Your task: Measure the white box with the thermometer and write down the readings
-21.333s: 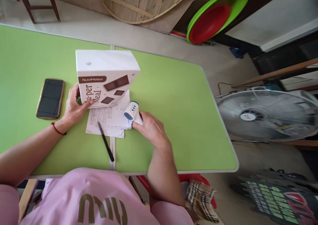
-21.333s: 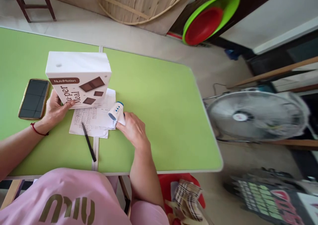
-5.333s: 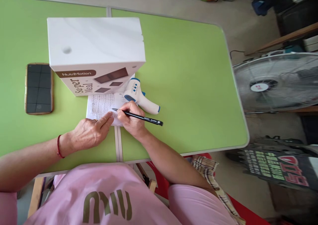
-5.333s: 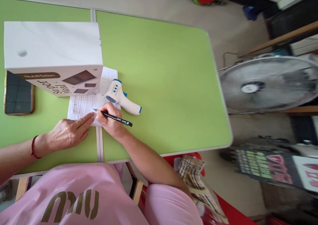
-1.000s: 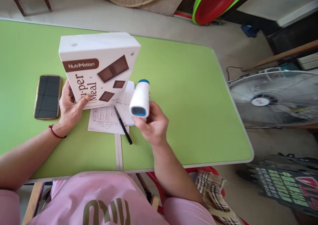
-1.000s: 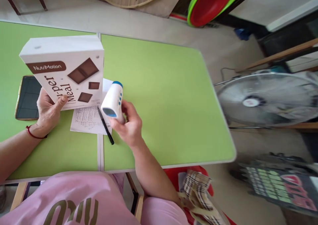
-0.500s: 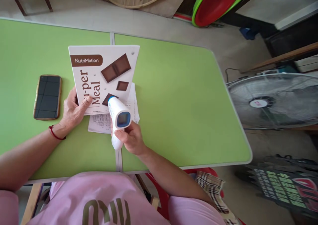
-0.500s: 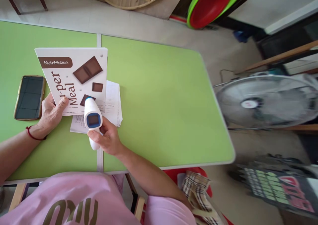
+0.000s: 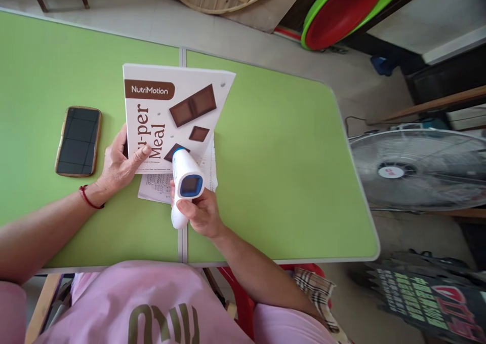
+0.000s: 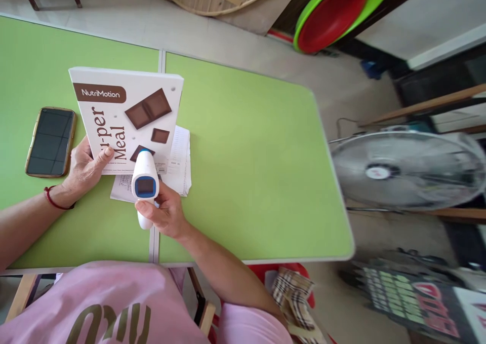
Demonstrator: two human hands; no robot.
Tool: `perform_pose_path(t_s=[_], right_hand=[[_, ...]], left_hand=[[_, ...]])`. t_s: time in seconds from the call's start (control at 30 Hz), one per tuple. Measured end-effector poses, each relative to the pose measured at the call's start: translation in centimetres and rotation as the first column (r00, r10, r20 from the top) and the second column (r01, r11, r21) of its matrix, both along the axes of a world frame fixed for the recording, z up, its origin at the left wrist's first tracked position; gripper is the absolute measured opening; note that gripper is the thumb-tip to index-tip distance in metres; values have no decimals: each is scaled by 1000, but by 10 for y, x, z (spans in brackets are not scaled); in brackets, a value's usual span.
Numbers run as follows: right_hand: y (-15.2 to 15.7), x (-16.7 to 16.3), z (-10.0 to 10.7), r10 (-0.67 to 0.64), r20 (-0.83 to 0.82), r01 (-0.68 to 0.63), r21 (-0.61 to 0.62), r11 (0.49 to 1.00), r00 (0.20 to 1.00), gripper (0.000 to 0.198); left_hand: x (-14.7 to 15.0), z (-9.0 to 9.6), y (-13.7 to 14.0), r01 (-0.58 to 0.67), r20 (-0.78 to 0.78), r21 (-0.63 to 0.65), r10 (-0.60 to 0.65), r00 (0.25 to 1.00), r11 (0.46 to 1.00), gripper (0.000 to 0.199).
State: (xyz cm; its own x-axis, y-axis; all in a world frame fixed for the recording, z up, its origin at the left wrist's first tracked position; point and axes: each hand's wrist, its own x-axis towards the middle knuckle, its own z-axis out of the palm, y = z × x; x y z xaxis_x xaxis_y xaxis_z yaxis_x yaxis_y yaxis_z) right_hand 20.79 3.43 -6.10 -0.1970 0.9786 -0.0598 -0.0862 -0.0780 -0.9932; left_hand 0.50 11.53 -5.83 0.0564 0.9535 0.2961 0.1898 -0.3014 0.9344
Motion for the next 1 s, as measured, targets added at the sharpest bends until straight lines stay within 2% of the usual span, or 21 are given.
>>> perform_pose_path(t_s=[0.47,0.7,0.8,1.0], right_hand=[[-1,1,3,-15,73,17,-27,999,997,45],[0,0,3,-8,13,9,-106,994,1000,48],[1,-1,5,-23,-22,21,-109,994,999,47],[3,2,8,-4,-10,3,-88,996,1000,44]], left_hand=[[1,3,-1,37,27,30,-38,999,999,59],[1,1,0,26,27,13,-26,999,1000,62],[2,3,-1,13,11,3,-13,1000,1000,64],[1,6,-3,22,10,63,-22,1000,998,54]])
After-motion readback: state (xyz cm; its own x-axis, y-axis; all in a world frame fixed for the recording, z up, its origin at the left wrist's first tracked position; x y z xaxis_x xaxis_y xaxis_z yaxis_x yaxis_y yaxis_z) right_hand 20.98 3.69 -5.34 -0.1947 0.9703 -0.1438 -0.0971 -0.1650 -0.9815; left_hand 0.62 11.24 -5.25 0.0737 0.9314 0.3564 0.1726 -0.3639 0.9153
